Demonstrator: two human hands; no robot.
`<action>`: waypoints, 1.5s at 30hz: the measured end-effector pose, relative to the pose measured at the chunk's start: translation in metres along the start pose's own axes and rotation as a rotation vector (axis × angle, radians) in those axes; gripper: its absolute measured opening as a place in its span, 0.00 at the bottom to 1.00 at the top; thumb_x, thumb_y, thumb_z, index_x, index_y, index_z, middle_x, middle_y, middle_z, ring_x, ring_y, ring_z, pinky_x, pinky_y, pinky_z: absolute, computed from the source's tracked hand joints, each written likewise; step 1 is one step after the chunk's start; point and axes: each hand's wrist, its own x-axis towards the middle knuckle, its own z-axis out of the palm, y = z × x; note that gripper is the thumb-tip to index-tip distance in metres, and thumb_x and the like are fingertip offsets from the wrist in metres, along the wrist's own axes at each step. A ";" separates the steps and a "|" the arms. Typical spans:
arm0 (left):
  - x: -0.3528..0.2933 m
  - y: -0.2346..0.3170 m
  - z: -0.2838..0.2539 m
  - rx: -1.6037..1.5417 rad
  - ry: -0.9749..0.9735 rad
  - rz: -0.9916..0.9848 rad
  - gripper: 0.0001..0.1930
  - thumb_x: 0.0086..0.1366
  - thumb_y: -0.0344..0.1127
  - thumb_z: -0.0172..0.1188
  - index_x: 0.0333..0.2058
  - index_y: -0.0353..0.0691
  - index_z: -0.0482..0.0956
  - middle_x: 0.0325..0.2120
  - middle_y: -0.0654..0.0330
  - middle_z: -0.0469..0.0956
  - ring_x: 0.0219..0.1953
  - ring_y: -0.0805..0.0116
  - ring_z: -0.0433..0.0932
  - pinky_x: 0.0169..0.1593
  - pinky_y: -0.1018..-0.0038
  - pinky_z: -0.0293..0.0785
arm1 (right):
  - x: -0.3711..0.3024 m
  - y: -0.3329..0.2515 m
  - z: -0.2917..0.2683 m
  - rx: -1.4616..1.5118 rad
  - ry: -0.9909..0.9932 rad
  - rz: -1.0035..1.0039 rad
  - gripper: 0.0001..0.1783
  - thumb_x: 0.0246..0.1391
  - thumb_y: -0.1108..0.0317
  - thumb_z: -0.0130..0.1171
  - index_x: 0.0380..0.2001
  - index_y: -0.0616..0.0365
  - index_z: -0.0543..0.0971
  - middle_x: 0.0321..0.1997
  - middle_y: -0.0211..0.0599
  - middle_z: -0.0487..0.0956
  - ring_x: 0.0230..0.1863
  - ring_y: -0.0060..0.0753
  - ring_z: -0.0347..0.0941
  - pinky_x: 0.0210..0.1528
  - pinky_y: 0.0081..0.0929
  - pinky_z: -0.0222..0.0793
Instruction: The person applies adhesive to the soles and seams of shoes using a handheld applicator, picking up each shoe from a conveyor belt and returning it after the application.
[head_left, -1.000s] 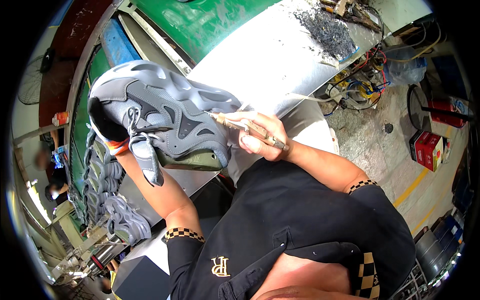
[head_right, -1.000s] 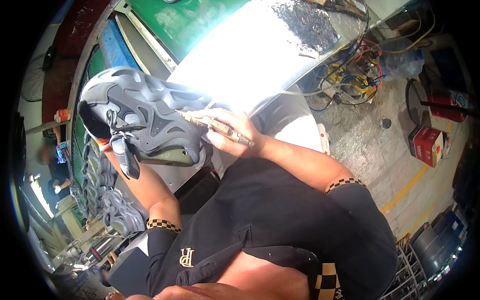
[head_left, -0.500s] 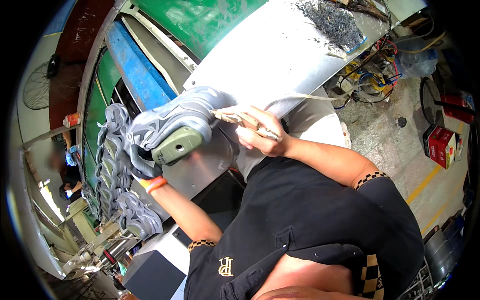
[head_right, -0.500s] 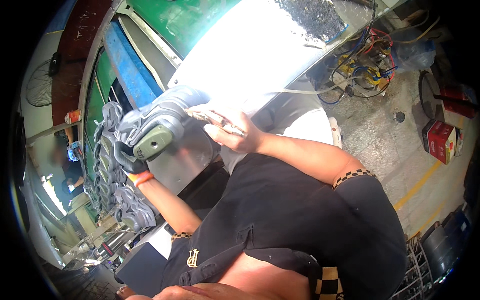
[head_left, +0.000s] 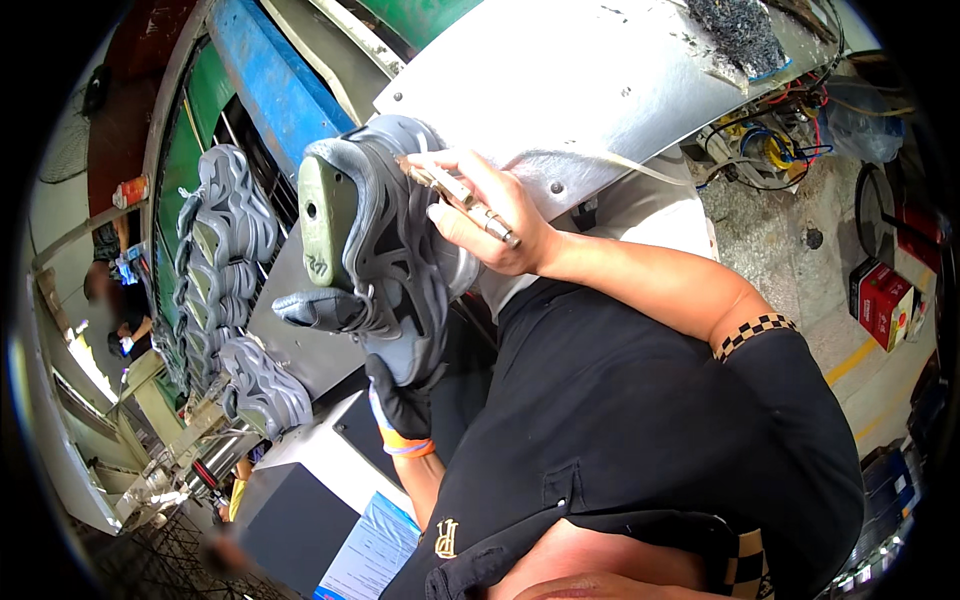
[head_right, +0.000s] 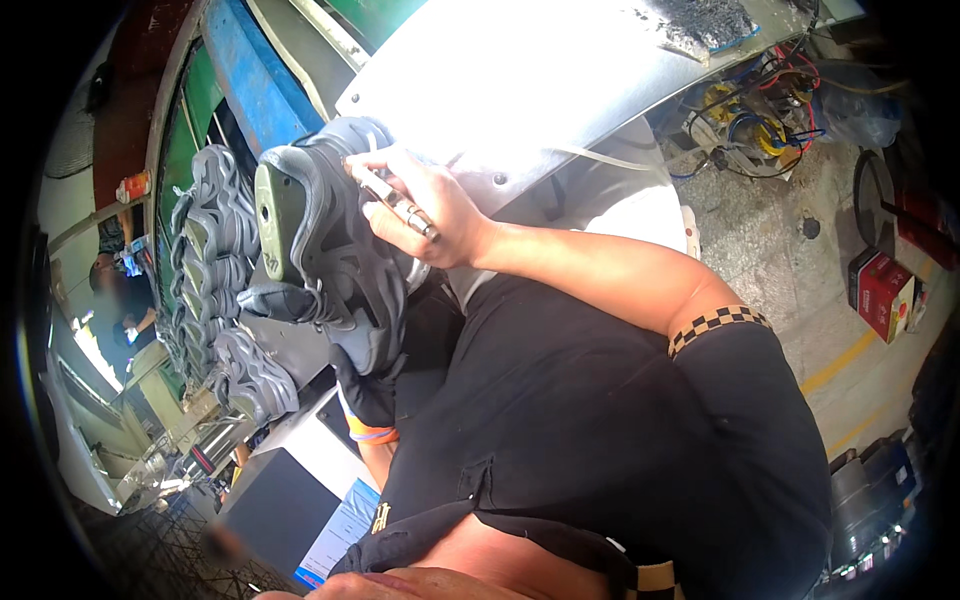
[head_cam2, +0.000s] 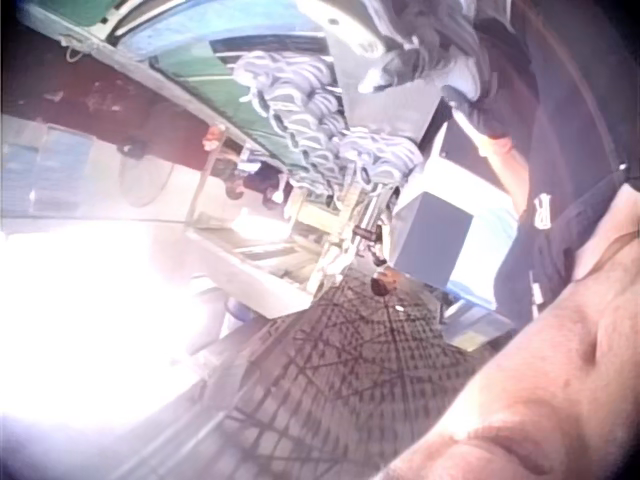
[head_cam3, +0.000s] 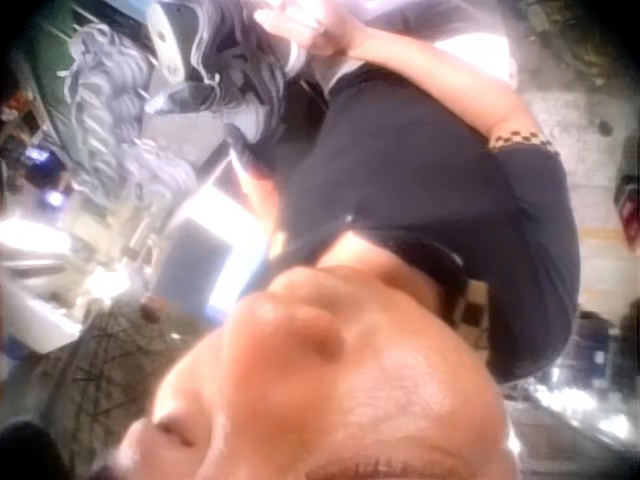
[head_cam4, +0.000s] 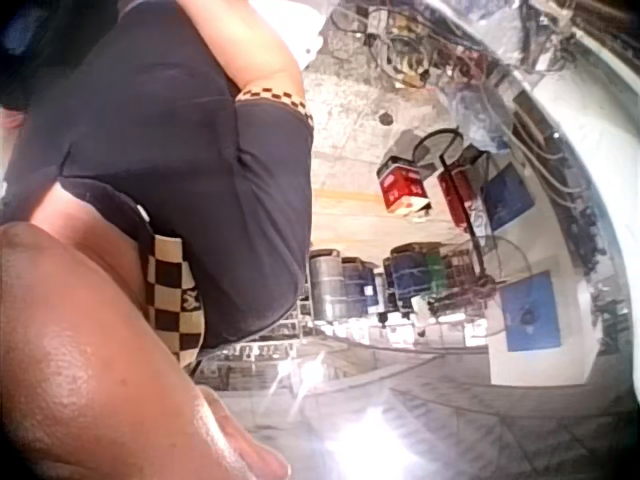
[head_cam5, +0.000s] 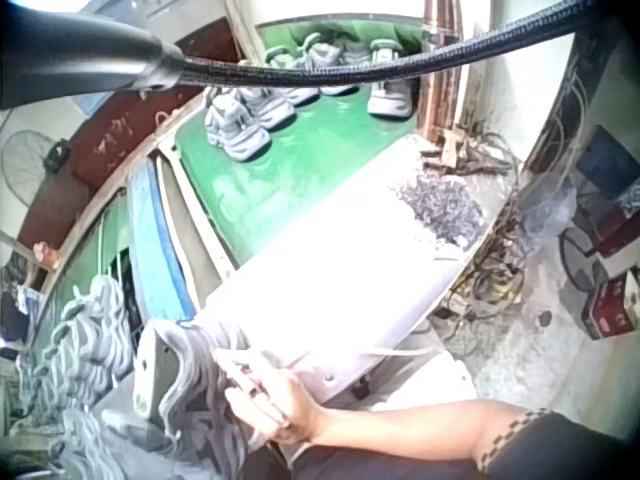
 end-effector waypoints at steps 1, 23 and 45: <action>-0.004 -0.002 0.008 0.002 -0.024 -0.018 0.33 0.65 0.61 0.48 0.62 0.49 0.59 0.56 0.60 0.69 0.54 0.57 0.72 0.46 0.60 0.77 | 0.000 -0.003 0.000 -0.008 0.004 0.010 0.25 0.51 0.67 0.55 0.53 0.61 0.67 0.24 0.32 0.75 0.23 0.15 0.66 0.27 0.21 0.63; 0.016 -0.010 0.078 -0.293 -0.316 -0.218 0.41 0.63 0.64 0.46 0.62 0.37 0.54 0.54 0.46 0.68 0.48 0.47 0.75 0.46 0.62 0.80 | -0.021 -0.024 -0.018 0.268 -0.161 0.352 0.22 0.54 0.70 0.51 0.53 0.62 0.69 0.21 0.26 0.70 0.19 0.14 0.62 0.22 0.17 0.59; 0.037 0.000 0.161 -0.346 -0.742 -0.423 0.47 0.62 0.72 0.36 0.61 0.30 0.55 0.53 0.37 0.69 0.53 0.47 0.73 0.54 0.57 0.74 | -0.035 -0.126 -0.086 0.056 -0.148 0.640 0.22 0.56 0.68 0.52 0.54 0.67 0.68 0.21 0.26 0.67 0.15 0.15 0.59 0.19 0.17 0.58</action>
